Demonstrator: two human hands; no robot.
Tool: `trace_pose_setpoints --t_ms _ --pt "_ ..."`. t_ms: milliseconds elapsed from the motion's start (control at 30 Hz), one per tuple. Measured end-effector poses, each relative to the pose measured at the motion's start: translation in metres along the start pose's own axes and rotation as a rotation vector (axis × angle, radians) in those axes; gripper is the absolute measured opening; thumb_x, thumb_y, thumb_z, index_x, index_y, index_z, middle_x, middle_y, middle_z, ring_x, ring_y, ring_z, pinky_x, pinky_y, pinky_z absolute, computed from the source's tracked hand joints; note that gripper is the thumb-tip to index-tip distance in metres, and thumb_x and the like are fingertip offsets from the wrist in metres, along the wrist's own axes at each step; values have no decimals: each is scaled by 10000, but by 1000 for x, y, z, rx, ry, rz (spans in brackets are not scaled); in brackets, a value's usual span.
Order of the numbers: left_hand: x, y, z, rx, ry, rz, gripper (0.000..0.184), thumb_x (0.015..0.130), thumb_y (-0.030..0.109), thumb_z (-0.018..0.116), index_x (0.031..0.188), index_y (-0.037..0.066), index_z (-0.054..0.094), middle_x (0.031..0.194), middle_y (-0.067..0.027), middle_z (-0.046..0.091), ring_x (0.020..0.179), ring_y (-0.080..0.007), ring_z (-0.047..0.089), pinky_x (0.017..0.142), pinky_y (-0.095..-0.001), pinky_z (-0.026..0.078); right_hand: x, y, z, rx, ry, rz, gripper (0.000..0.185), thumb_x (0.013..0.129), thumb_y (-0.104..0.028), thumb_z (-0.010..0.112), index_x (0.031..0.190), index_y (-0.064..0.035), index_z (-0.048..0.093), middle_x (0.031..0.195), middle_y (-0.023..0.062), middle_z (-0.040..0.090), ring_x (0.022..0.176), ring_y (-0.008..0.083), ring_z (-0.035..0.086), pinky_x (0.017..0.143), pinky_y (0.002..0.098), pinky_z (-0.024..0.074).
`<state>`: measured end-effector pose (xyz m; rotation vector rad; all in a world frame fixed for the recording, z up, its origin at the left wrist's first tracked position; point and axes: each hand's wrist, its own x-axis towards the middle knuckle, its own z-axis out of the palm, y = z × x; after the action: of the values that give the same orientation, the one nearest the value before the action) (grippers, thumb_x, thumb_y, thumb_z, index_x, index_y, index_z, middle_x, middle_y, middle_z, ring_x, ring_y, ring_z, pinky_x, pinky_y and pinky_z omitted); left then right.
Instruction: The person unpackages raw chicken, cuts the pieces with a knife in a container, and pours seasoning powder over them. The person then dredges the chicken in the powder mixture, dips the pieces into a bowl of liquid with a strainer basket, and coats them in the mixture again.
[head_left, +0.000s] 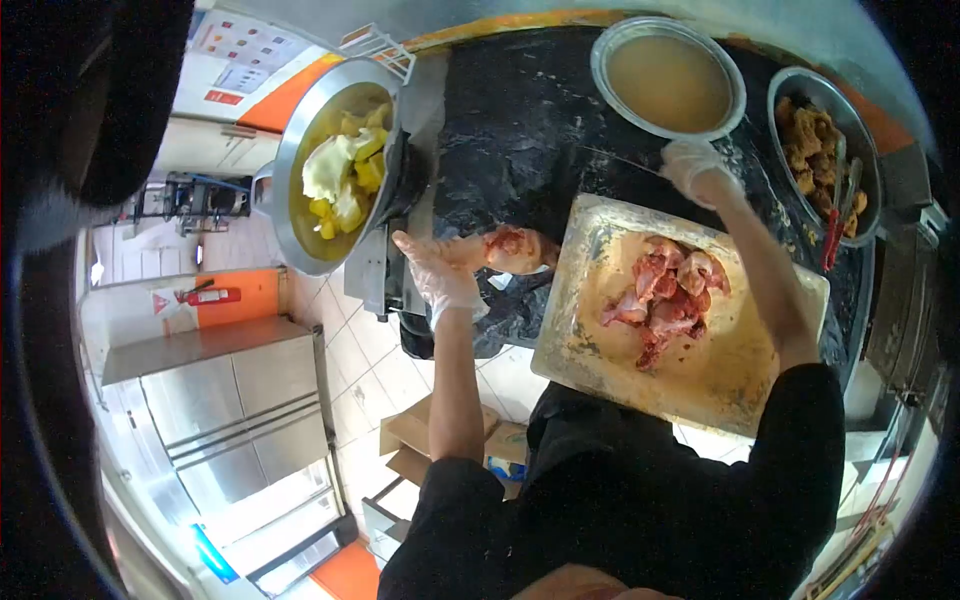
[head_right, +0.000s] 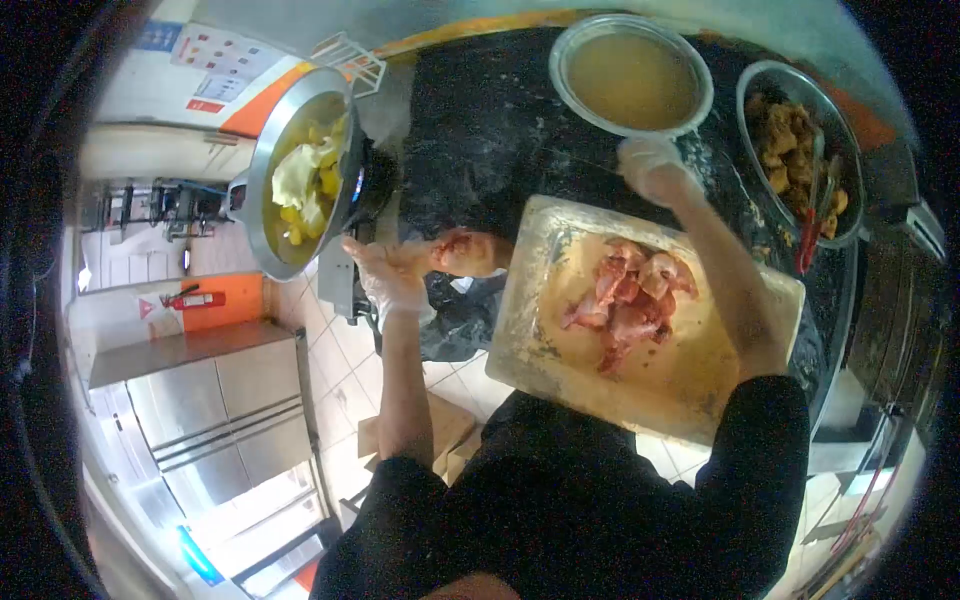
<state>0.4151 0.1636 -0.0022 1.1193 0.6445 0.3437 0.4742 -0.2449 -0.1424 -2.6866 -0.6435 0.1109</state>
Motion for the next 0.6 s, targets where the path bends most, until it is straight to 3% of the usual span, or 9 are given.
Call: trace_pose_setpoints --t_ms 67,100,133,233,300,367,500,567,600 --pt "4 -4 -8 -11 24 -36 599 912 727 516 812 138 470 730 12 422 709 -151 477 655 -321 450 27 -117 -58 -158 132 -309 187 830 -236 687 940 -100 754 981 104 687 1056 301 643 924 387 521" --pt "13 -8 -21 65 -62 -49 754 925 750 444 1081 16 520 878 -79 582 837 -218 584 797 -400 531 50 -157 -18 156 328 -313 220 831 -257 694 961 -90 756 1026 99 696 1126 297 621 949 409 508" --pt "12 -6 -20 66 -34 -85 769 920 757 446 1077 8 524 879 -82 584 831 -220 589 781 -402 532 52 -217 -60 362 57 -260 255 827 -279 707 978 -77 743 1099 93 685 1209 290 567 991 431 480" --pt "39 -18 -18 -57 78 -94 784 928 753 431 1071 -8 556 908 -107 621 840 -235 625 740 -407 537 73 -286 19 2 50 -339 265 847 -268 663 1073 -135 701 1135 18 666 1214 238 538 1071 420 391" --pt "65 -11 -22 103 205 55 752 946 726 424 1114 4 554 940 -110 627 871 -230 623 741 -401 535 76 -284 44 114 -1 -326 327 889 -215 636 1213 -178 656 1261 44 622 1255 263 523 1097 448 383" --pt "57 11 -17 -76 263 -114 696 978 672 414 1111 8 577 978 -98 622 860 -225 616 701 -393 535 56 -276 22 -9 -7 -385 424 921 -116 584 1314 -274 607 1237 -6 622 1221 221 544 1122 450 371" --pt "100 -14 -48 -264 188 -89 636 986 650 428 925 40 594 779 -61 582 653 -195 567 579 -359 504 33 -242 62 -85 326 -503 261 823 -175 655 1072 -247 689 1139 -11 667 1205 187 527 1105 443 357" --pt "25 19 -14 -81 90 -25 611 996 633 430 816 70 584 677 -31 548 554 -167 520 519 -323 474 24 -248 33 -94 102 -384 252 828 -201 664 1077 -231 693 1149 7 668 1222 209 522 1119 454 349" --pt "19 5 -19 132 -117 226 484 1005 487 506 760 77 587 648 12 526 560 -108 494 506 -284 443 24 -255 16 -100 -6 -329 250 830 -214 669 1079 -222 695 1153 15 668 1230 219 520 1126 459 345"
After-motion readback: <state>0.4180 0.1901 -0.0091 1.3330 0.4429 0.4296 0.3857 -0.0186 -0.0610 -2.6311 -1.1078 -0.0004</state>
